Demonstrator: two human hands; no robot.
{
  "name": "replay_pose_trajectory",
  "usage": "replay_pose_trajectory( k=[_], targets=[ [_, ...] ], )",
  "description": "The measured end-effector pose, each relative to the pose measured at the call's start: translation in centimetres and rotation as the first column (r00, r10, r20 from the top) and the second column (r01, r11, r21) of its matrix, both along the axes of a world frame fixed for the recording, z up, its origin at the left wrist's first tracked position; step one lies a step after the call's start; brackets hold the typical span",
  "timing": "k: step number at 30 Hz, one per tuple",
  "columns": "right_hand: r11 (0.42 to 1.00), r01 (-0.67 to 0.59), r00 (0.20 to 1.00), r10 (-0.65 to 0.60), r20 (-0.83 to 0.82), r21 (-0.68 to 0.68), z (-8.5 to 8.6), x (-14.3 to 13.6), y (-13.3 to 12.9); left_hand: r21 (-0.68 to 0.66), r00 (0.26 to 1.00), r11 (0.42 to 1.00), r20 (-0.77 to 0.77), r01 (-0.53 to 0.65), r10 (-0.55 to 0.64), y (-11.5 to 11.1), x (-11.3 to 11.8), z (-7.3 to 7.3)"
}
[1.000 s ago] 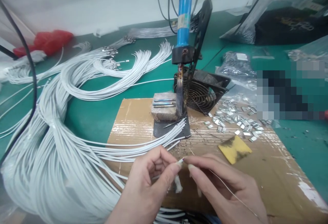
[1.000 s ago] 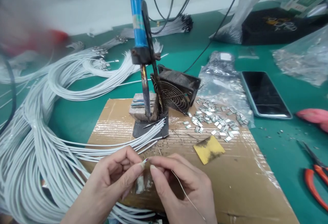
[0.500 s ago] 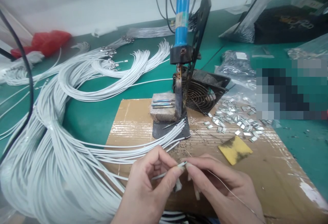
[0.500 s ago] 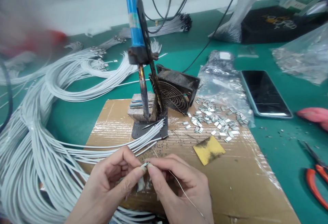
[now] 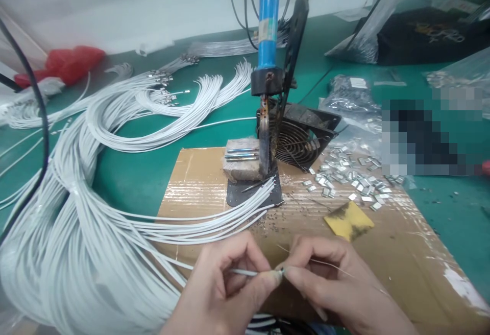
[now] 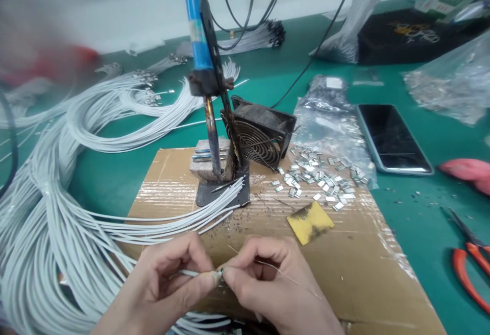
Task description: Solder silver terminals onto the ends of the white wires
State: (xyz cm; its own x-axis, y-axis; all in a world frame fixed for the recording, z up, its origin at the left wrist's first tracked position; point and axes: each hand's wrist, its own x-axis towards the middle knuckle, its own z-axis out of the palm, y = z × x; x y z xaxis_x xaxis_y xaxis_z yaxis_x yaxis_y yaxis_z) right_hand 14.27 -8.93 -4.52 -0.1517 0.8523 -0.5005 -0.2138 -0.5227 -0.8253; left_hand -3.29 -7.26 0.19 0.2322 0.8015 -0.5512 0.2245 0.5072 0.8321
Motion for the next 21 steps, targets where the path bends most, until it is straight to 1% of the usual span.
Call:
replay_pose_trajectory(
  k=[2,4,6,8,11,14,16,18,20,21],
  targets=[
    [0.998,-0.055,0.993,0.050,0.109,0.038,0.7,0.1,0.3,-0.037,0.999,0.999,0.034,0.027,-0.026,0.1,-0.2,0.0],
    [0.996,-0.034,0.982,0.017,0.186,0.087,1.4,0.0,0.4,-0.013,0.999,1.000,0.041,0.017,-0.016,0.3,-0.2,-0.2],
    [0.990,-0.028,0.970,-0.007,0.243,0.139,1.8,-0.1,0.3,0.024,0.999,1.000,0.034,-0.016,0.015,0.4,0.0,-0.3],
    [0.978,-0.055,0.964,-0.001,0.268,0.202,1.7,0.1,0.3,0.039,0.998,0.998,0.026,-0.051,0.050,0.5,0.3,-0.2],
    [0.952,-0.110,0.953,0.019,0.302,0.286,1.1,0.7,0.3,0.048,0.997,0.996,-0.004,-0.074,0.074,0.6,0.8,0.1],
    [0.956,-0.104,0.951,0.015,0.308,0.274,0.5,0.9,0.3,0.063,0.995,0.994,-0.051,-0.084,0.087,0.4,1.2,0.3],
    [0.968,-0.040,0.964,-0.028,0.265,0.247,0.1,0.5,0.0,0.094,0.990,0.990,-0.091,-0.102,0.111,0.2,1.6,0.1],
    [0.967,0.098,0.973,-0.143,0.182,0.233,-0.2,-0.5,-0.5,0.138,0.983,0.982,-0.112,-0.128,0.144,0.1,1.9,-0.3],
    [0.925,0.288,0.941,-0.322,0.107,0.249,-0.5,-2.1,-1.0,0.159,0.980,0.973,-0.078,-0.166,0.180,-0.1,2.2,-0.6],
    [0.883,0.382,0.901,-0.421,0.101,0.273,-0.6,-2.9,-1.1,0.148,0.980,0.971,-0.038,-0.188,0.196,-0.1,2.2,-0.7]
  ],
)
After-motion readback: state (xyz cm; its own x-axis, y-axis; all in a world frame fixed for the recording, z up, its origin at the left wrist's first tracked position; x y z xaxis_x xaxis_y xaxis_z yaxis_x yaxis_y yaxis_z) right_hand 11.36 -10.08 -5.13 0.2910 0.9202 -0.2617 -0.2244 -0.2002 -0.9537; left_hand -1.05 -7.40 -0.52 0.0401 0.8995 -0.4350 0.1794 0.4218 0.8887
